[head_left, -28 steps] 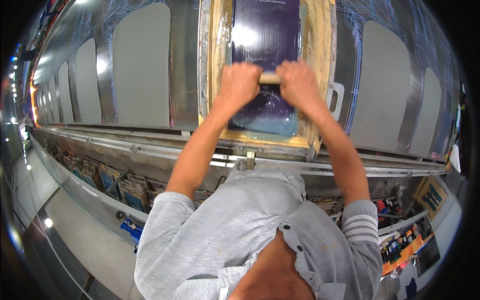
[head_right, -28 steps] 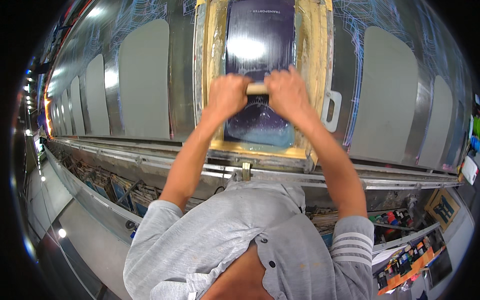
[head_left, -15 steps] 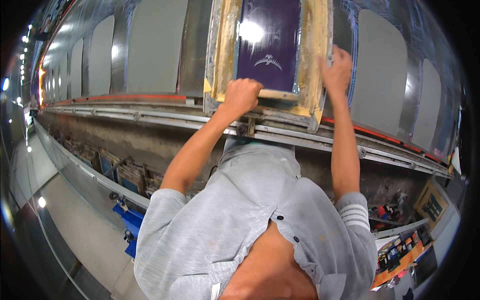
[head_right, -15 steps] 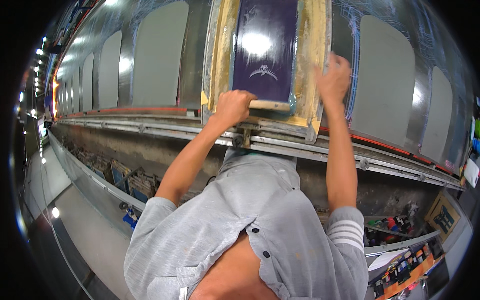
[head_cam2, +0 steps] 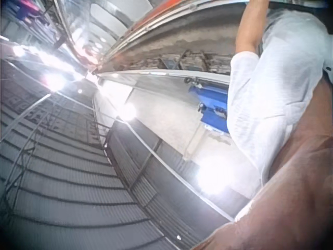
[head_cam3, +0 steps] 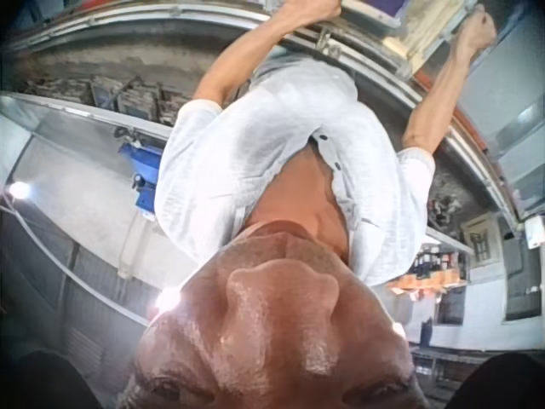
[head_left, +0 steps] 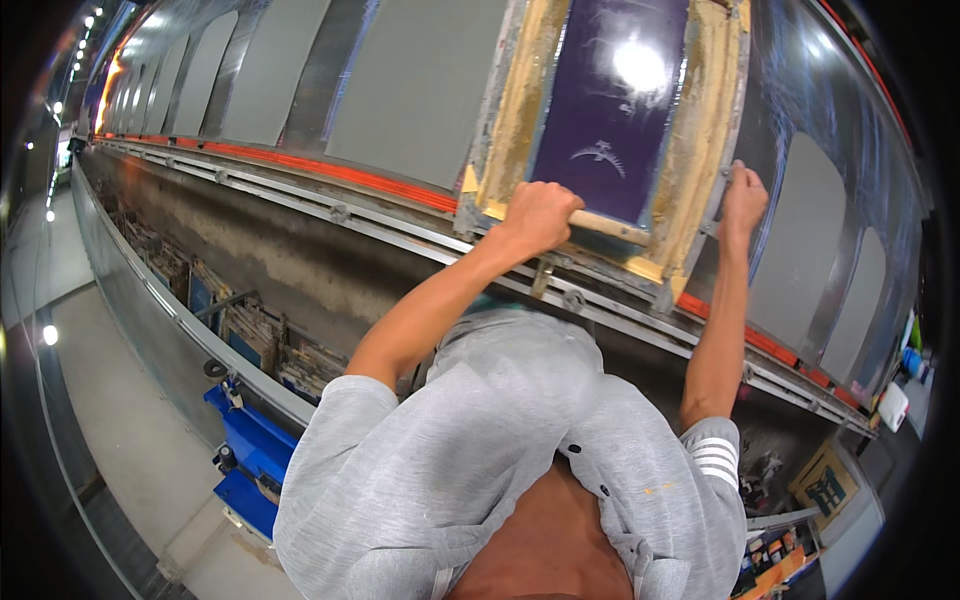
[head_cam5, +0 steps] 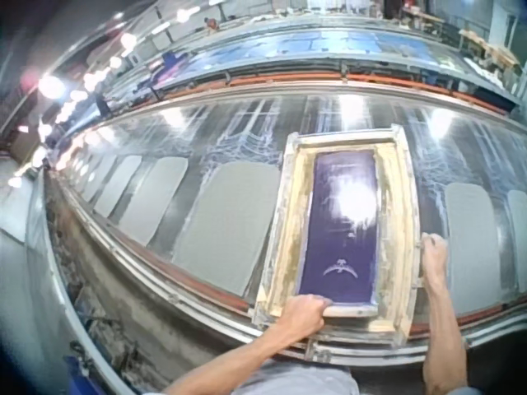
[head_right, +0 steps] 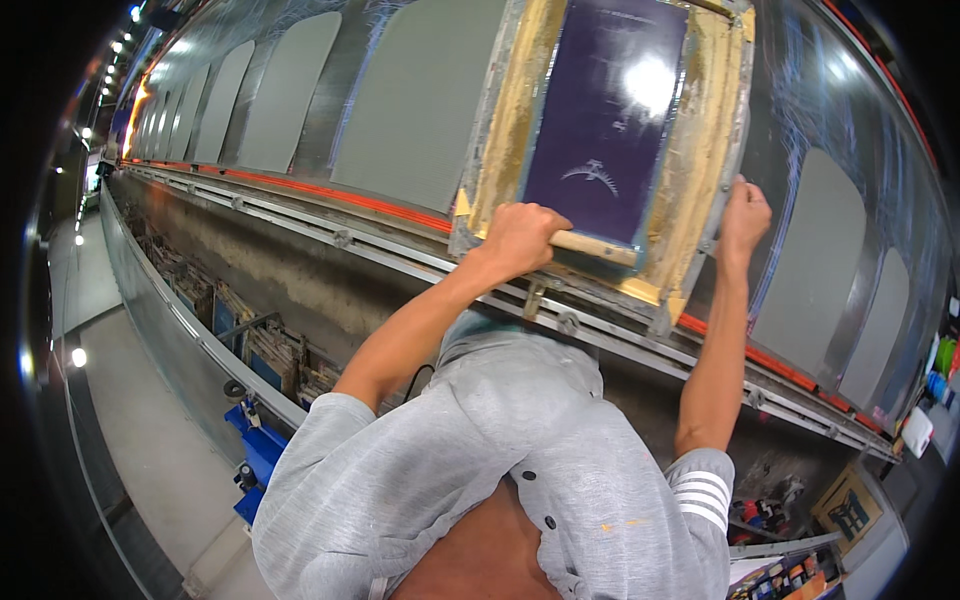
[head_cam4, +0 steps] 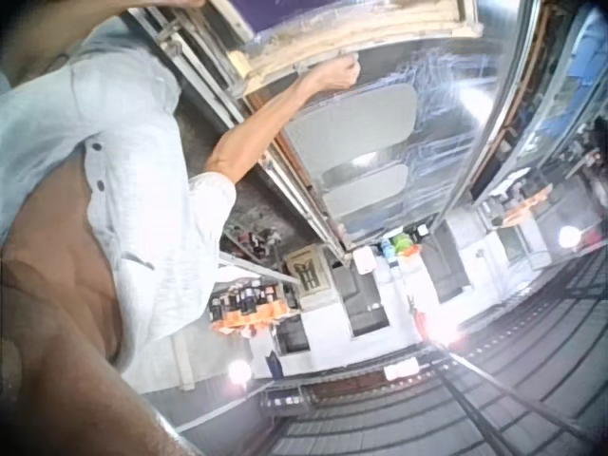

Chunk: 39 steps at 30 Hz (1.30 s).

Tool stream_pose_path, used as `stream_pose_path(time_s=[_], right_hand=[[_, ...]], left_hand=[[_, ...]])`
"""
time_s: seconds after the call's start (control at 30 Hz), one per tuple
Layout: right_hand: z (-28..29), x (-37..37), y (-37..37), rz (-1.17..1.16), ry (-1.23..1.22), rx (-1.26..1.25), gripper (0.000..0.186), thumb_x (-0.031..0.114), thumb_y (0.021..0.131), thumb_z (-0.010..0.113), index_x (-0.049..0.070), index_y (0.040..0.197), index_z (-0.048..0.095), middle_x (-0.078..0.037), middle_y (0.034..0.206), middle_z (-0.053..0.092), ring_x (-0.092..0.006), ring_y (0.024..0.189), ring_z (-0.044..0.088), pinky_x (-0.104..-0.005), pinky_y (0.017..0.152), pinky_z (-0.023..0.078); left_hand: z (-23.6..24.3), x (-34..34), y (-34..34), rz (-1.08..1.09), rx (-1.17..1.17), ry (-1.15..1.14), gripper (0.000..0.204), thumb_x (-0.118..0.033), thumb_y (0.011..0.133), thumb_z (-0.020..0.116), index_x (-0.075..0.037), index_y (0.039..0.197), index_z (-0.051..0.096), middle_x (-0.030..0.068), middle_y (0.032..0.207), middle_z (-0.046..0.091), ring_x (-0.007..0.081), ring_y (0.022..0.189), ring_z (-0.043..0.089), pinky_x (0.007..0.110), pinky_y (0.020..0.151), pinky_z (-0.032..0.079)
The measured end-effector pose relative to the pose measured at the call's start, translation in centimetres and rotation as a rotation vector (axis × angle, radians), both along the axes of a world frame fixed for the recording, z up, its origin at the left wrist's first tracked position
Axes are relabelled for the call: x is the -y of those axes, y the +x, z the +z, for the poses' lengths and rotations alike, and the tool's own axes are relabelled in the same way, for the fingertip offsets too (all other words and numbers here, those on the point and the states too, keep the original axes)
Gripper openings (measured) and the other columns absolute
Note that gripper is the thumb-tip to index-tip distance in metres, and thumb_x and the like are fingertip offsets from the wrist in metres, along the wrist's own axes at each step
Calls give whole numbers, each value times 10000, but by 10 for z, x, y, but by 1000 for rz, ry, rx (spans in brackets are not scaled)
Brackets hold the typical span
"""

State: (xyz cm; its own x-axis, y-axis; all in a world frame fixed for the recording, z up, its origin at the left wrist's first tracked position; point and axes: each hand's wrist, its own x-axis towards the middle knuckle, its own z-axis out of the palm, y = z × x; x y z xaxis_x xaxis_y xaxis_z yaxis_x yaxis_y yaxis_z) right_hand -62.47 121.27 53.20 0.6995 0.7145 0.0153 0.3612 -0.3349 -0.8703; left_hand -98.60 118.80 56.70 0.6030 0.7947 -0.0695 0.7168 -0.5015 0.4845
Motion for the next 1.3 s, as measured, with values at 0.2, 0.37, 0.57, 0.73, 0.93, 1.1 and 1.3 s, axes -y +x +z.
stream_pose_path(time_s=[0.2, 0.37, 0.57, 0.73, 0.93, 1.1, 1.3], right_hand=[[-46, -59, -197, 26, 83, -130, 280, 210, 965, 617, -46, 894, 703, -38, 721, 631, -131, 672, 512, -358, 618, 435], [-49, -97, -320, -32, 23, -108, 331, 243, 923, 627, -77, 886, 701, -224, 714, 673, -256, 660, 631, -413, 665, 482], [-55, -99, -329, -54, 22, -36, 327, 263, 896, 600, -44, 915, 708, -284, 802, 662, -451, 741, 658, -462, 682, 492], [-61, -107, -335, -89, 6, 57, 346, 286, 914, 622, -55, 884, 678, -257, 729, 628, -350, 633, 595, -425, 649, 467], [-67, -120, -336, -86, -133, 127, 370, 325, 907, 595, -31, 889, 696, -267, 836, 672, -458, 813, 657, -460, 713, 488], [-71, -117, -337, -79, -197, 54, 321, 302, 908, 562, 37, 959, 736, -241, 898, 702, -479, 865, 653, -530, 765, 504], [-49, -146, -339, -25, -66, 487, 352, 282, 982, 591, 30, 1204, 697, -163, 1255, 582, -339, 1125, 558, -463, 975, 436]], left_hand=[[-23, -64, -188, 22, -1, 83, 350, -55, 679, 690, -120, 1010, 784, 114, 941, 753, 321, 895, 719, 457, 765, 566], [-17, -93, -294, 8, -2, 99, 389, 14, 690, 622, -85, 1040, 761, 94, 1047, 753, 308, 948, 713, 430, 797, 570], [-3, -98, -309, -27, -39, 105, 385, 39, 688, 615, -72, 1029, 754, 94, 1044, 753, 312, 942, 712, 425, 788, 569], [-10, -91, -329, -40, -29, 101, 386, 39, 689, 617, -70, 1034, 751, 107, 1029, 751, 319, 929, 712, 423, 773, 570], [-31, -79, -338, -78, -66, 129, 404, 26, 680, 630, -64, 1060, 731, 112, 1008, 736, 325, 916, 701, 415, 757, 562], [-45, -129, -316, -38, 52, 226, 407, 16, 670, 642, -58, 1065, 711, 99, 1019, 727, 311, 936, 687, 413, 790, 548], [-43, -302, -242, -3, 126, 345, 142, -25, 702, 642, -58, 837, 673, 159, 841, 703, 367, 824, 682, 484, 735, 535]])
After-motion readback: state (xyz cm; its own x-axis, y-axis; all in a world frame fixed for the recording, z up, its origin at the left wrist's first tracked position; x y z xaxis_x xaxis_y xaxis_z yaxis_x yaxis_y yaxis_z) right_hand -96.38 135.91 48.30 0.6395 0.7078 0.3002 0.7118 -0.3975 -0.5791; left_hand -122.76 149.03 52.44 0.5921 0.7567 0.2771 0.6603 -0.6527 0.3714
